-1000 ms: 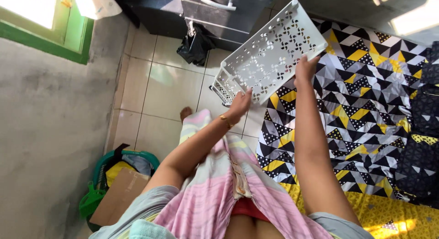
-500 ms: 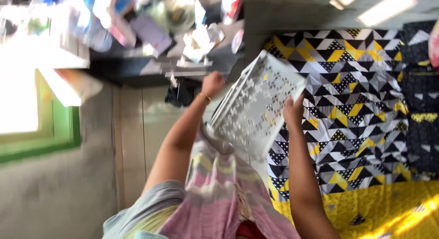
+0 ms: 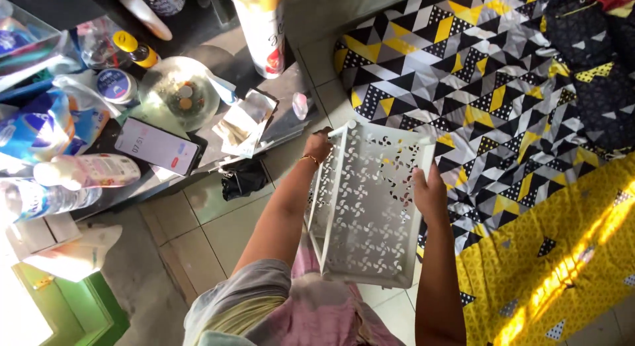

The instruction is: The person assembles a white plastic three-tier storage rack by hand. They remove a cardboard box and a green dustpan from a green basket, then stack and connect the perforated shelves and frame, finally positioning the completed rack against a wall.

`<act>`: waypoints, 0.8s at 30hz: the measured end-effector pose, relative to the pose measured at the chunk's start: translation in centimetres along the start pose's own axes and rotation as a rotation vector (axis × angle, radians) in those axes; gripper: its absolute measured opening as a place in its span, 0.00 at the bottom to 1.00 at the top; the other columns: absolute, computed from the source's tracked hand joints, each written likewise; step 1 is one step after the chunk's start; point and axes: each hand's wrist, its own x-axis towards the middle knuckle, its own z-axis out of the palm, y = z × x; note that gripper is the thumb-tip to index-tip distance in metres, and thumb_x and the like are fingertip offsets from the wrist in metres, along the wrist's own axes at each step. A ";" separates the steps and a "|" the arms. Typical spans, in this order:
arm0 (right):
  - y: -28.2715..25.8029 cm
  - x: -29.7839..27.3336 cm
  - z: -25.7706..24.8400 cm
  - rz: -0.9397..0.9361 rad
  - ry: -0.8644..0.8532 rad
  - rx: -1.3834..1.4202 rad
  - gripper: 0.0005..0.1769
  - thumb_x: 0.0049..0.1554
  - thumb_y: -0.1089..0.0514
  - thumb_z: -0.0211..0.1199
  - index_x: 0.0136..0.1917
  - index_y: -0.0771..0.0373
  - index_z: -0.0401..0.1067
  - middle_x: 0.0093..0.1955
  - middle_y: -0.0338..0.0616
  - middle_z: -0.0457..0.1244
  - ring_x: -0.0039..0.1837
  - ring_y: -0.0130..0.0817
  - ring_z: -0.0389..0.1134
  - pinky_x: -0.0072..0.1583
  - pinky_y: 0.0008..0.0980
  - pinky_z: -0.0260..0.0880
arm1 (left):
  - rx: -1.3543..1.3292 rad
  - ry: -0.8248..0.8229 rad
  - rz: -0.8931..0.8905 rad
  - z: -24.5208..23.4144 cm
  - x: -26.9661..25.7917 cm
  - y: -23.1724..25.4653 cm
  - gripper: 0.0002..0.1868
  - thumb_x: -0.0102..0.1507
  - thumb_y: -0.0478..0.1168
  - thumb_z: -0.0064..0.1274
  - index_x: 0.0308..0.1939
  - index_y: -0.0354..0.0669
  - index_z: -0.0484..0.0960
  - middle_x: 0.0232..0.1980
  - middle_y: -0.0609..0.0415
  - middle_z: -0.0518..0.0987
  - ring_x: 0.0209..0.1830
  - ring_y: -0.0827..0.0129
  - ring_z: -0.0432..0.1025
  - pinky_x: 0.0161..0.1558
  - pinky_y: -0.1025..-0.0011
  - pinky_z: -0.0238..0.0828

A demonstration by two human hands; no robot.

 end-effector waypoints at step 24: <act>-2.0 -2.5 -0.7 0.099 0.033 0.053 0.19 0.65 0.52 0.56 0.65 0.63 0.67 0.52 0.49 0.70 0.53 0.40 0.71 0.56 0.37 0.68 | -0.173 0.125 0.042 0.8 -1.5 1.8 0.11 0.63 0.32 0.45 0.50 0.46 0.71 0.40 0.44 0.84 0.40 0.43 0.78 0.45 0.50 0.74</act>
